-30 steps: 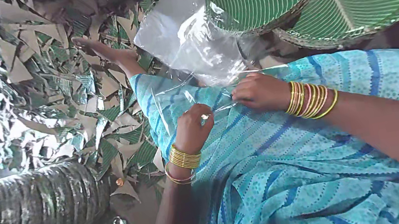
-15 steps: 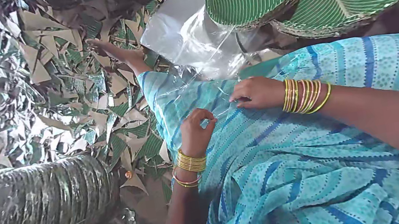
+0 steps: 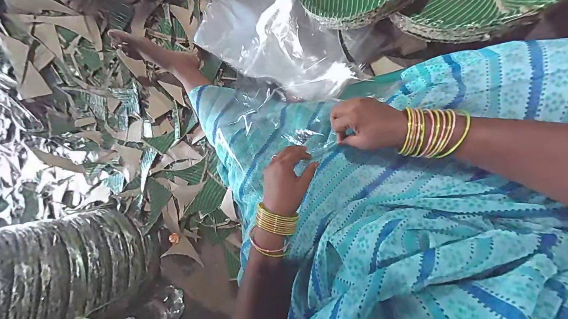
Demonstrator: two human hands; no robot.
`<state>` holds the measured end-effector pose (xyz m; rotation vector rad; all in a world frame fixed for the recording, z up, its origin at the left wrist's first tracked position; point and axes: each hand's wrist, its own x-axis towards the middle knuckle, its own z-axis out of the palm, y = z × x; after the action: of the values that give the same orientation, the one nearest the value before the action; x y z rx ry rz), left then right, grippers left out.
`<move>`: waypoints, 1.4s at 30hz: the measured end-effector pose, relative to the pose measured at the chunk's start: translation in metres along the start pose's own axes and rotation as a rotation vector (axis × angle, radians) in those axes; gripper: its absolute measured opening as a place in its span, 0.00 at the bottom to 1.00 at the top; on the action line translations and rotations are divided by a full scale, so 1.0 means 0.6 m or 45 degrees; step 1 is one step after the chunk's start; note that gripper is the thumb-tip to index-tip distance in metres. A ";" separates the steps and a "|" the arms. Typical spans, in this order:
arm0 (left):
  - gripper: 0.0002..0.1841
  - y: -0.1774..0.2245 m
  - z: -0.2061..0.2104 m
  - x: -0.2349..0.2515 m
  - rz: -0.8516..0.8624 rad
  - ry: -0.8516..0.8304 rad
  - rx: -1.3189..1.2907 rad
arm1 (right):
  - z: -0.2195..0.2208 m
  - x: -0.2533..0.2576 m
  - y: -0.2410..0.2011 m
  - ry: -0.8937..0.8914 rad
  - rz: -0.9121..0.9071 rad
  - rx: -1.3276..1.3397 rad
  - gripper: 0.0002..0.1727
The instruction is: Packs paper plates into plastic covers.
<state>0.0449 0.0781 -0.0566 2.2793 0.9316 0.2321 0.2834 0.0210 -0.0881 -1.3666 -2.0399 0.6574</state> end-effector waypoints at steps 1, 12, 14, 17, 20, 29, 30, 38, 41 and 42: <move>0.10 0.000 0.003 0.001 0.004 0.014 -0.005 | 0.002 0.001 -0.001 0.007 0.000 0.003 0.05; 0.08 0.014 0.010 0.022 -0.272 -0.047 -0.181 | -0.011 0.005 0.010 -0.136 0.185 -0.103 0.11; 0.09 0.014 0.003 0.029 -0.432 -0.090 -0.433 | -0.013 0.000 0.011 0.004 0.098 -0.137 0.14; 0.08 0.011 -0.005 0.038 -0.582 -0.085 -0.696 | -0.002 -0.002 -0.005 0.349 -0.223 -0.180 0.07; 0.09 0.005 -0.011 0.045 -0.638 -0.109 -0.912 | 0.019 0.000 -0.024 0.445 -0.382 -0.191 0.08; 0.11 -0.012 -0.004 0.054 -0.534 -0.425 -1.381 | 0.047 -0.001 -0.006 0.623 -0.533 -0.376 0.13; 0.11 -0.015 -0.002 0.054 -0.533 -0.402 -1.451 | 0.045 -0.002 -0.008 0.639 -0.554 -0.395 0.14; 0.09 -0.033 -0.001 0.050 -0.552 -0.392 -1.606 | 0.047 -0.004 -0.014 0.642 -0.590 -0.411 0.10; 0.13 -0.027 -0.005 0.052 -0.566 -0.323 -1.573 | 0.048 -0.001 -0.018 0.597 -0.542 -0.450 0.10; 0.14 -0.023 -0.010 0.053 -0.582 -0.258 -1.560 | 0.049 -0.001 -0.018 0.581 -0.534 -0.459 0.10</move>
<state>0.0581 0.1102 -0.0634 0.9267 0.8224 0.2587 0.2561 0.0144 -0.1016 -1.0859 -2.0190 -0.2003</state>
